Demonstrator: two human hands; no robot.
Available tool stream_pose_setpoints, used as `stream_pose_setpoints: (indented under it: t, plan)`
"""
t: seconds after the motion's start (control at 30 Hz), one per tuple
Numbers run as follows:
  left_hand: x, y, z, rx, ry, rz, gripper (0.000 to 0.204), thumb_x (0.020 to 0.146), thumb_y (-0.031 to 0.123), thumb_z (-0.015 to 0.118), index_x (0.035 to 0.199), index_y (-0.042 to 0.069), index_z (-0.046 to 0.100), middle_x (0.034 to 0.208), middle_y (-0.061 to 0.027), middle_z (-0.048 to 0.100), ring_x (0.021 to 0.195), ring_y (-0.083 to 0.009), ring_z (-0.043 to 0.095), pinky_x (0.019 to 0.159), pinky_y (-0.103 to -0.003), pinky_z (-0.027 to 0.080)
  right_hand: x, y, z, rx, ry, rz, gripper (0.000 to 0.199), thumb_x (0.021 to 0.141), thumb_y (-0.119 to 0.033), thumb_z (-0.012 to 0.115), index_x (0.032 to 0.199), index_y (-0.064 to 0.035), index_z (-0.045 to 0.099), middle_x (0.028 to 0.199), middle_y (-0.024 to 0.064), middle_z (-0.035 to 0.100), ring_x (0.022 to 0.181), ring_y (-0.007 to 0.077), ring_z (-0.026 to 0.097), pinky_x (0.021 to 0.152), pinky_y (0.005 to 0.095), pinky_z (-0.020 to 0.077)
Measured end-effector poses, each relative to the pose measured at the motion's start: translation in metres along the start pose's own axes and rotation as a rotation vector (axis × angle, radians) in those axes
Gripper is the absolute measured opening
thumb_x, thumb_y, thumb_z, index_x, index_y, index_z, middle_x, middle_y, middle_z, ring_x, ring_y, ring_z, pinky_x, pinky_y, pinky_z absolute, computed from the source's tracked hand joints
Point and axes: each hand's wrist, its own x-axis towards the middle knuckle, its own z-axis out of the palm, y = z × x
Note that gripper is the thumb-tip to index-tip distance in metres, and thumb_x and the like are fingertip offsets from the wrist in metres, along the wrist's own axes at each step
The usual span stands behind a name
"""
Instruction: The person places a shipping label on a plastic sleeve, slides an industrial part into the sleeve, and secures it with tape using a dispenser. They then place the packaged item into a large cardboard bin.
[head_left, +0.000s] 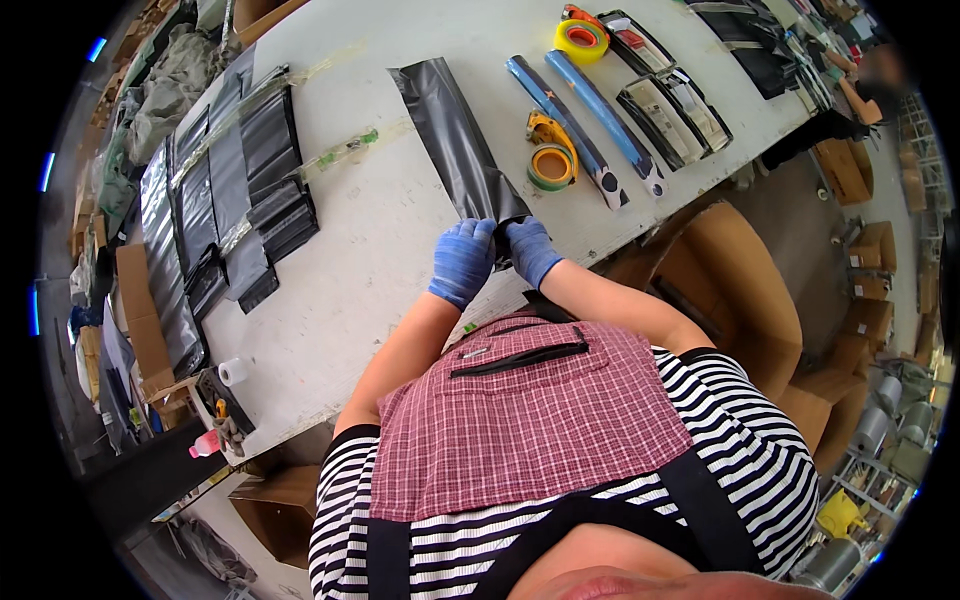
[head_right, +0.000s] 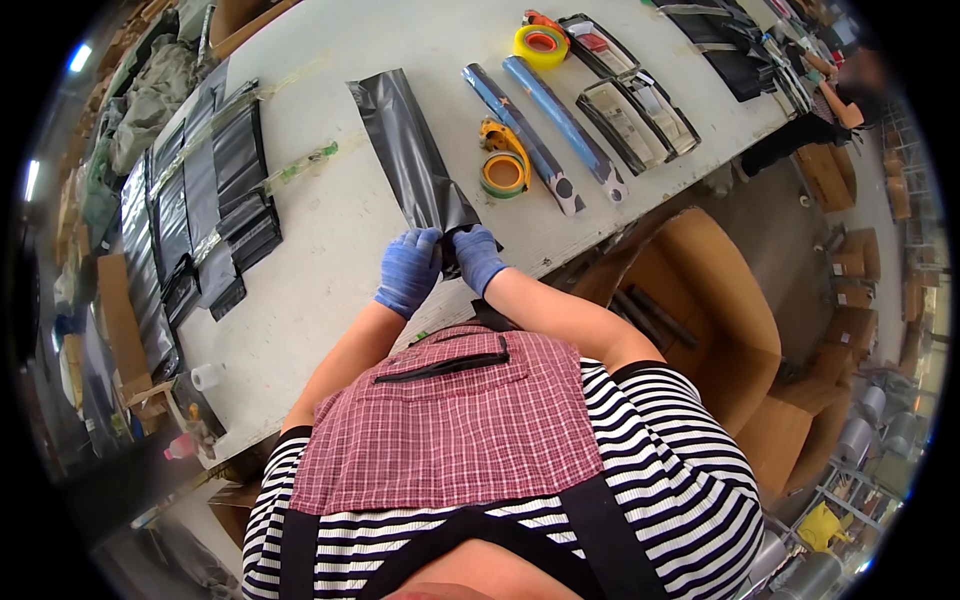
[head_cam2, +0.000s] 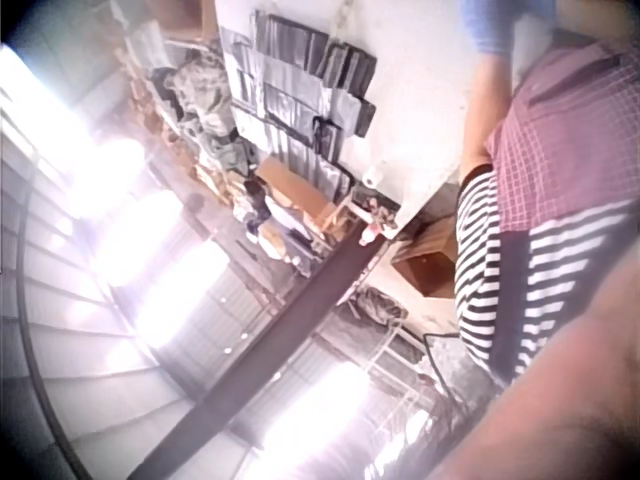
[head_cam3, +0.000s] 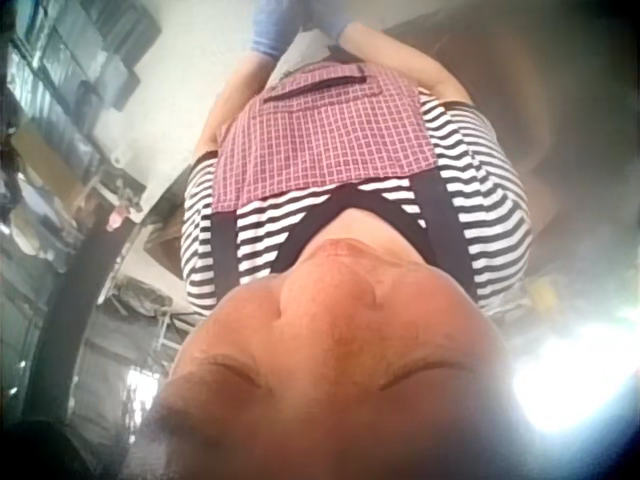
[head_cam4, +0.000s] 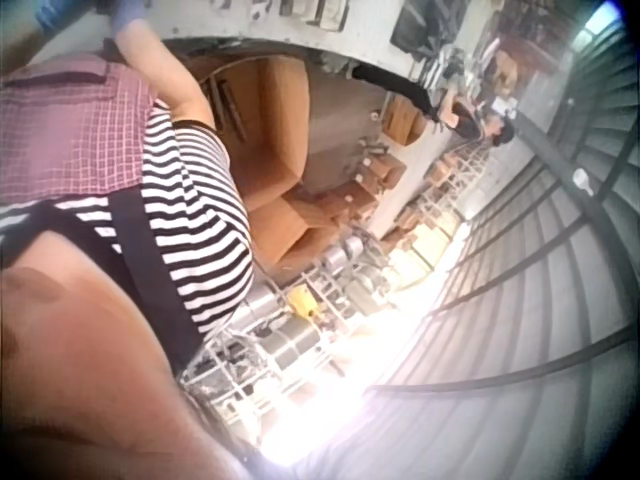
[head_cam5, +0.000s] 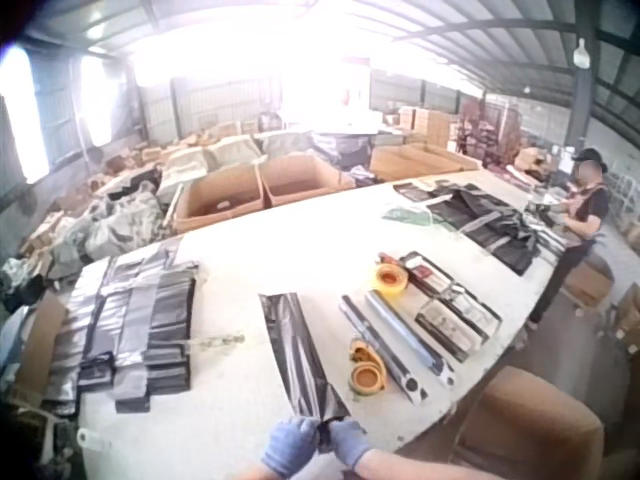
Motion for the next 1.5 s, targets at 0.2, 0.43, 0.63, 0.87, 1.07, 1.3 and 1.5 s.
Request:
stream_pose_setpoints:
  t: [0.2, 0.43, 0.63, 0.87, 1.07, 1.3, 1.5]
  plan:
    - [-0.005, -0.003, -0.003, -0.117, 0.054, -0.078, 0.019, 0.087, 0.013, 0.062, 0.104, 0.007, 0.061, 0.091, -0.0161, 0.064, 0.083, -0.0354, 0.061, 0.076, -0.045, 0.05, -0.021, -0.014, -0.016, -1.21, -0.011, -0.873, 0.014, 0.085, -0.017, 0.066, 0.095, -0.0066, 0.069, 0.093, 0.018, 0.068, 0.079, 0.0344, 0.065, 0.071, 0.0391, 0.0522]
    - [-0.01, -0.021, 0.0, -0.886, -0.163, -1.077, 0.03, 0.092, 0.024, 0.065, 0.115, 0.005, 0.06, 0.097, -0.0109, 0.068, 0.088, -0.023, 0.065, 0.075, -0.038, 0.052, -0.052, -0.028, -0.029, 0.421, -0.367, 0.107, 0.012, 0.089, -0.016, 0.065, 0.1, -0.01, 0.065, 0.095, 0.008, 0.068, 0.089, 0.0273, 0.066, 0.077, 0.0406, 0.0551]
    - [-0.025, -0.031, 0.021, -1.242, -0.362, -1.197, 0.025, 0.092, 0.024, 0.064, 0.11, 0.007, 0.063, 0.095, -0.0102, 0.069, 0.081, -0.023, 0.066, 0.065, -0.032, 0.054, -0.06, -0.025, -0.037, 0.484, -0.359, 0.322, 0.009, 0.09, -0.011, 0.063, 0.099, -0.0092, 0.06, 0.093, 0.0069, 0.067, 0.088, 0.0236, 0.066, 0.072, 0.0373, 0.056]
    - [-0.044, -0.051, 0.043, -1.201, -0.27, -1.249, 0.021, 0.093, 0.018, 0.061, 0.108, 0.004, 0.063, 0.092, -0.0115, 0.069, 0.074, -0.0229, 0.067, 0.061, -0.034, 0.055, -0.058, -0.029, -0.038, 0.482, -0.356, 0.227, 0.012, 0.089, -0.02, 0.069, 0.09, -0.0101, 0.063, 0.077, 0.0026, 0.066, 0.062, 0.0143, 0.063, 0.054, 0.0288, 0.0514]
    - [-0.037, -0.035, 0.03, -1.278, -0.359, -1.227, 0.02, 0.093, 0.018, 0.06, 0.106, 0.003, 0.062, 0.091, -0.0122, 0.07, 0.076, -0.0242, 0.069, 0.06, -0.034, 0.056, -0.065, -0.013, -0.04, -0.742, -0.24, -0.787, 0.019, 0.088, -0.018, 0.066, 0.102, -0.0064, 0.068, 0.086, 0.0143, 0.069, 0.072, 0.0303, 0.065, 0.068, 0.0376, 0.0535]
    - [-0.031, -0.027, 0.019, -1.274, -0.376, -1.285, 0.017, 0.094, 0.017, 0.058, 0.102, 0.003, 0.063, 0.09, -0.012, 0.07, 0.075, -0.0235, 0.069, 0.062, -0.033, 0.057, -0.065, -0.028, -0.032, -1.134, -0.435, -0.96, 0.018, 0.086, -0.019, 0.066, 0.103, -0.0115, 0.068, 0.094, 0.0154, 0.064, 0.086, 0.0351, 0.064, 0.077, 0.0425, 0.0525]
    - [-0.033, -0.032, 0.029, -1.256, -0.347, -1.269, 0.016, 0.094, 0.015, 0.058, 0.101, 0.002, 0.063, 0.086, -0.0114, 0.07, 0.073, -0.023, 0.069, 0.06, -0.034, 0.057, -0.063, -0.034, -0.038, -1.133, -0.543, -1.013, 0.013, 0.087, -0.018, 0.064, 0.096, -0.0092, 0.064, 0.095, 0.0135, 0.063, 0.088, 0.0346, 0.062, 0.077, 0.0427, 0.0512]
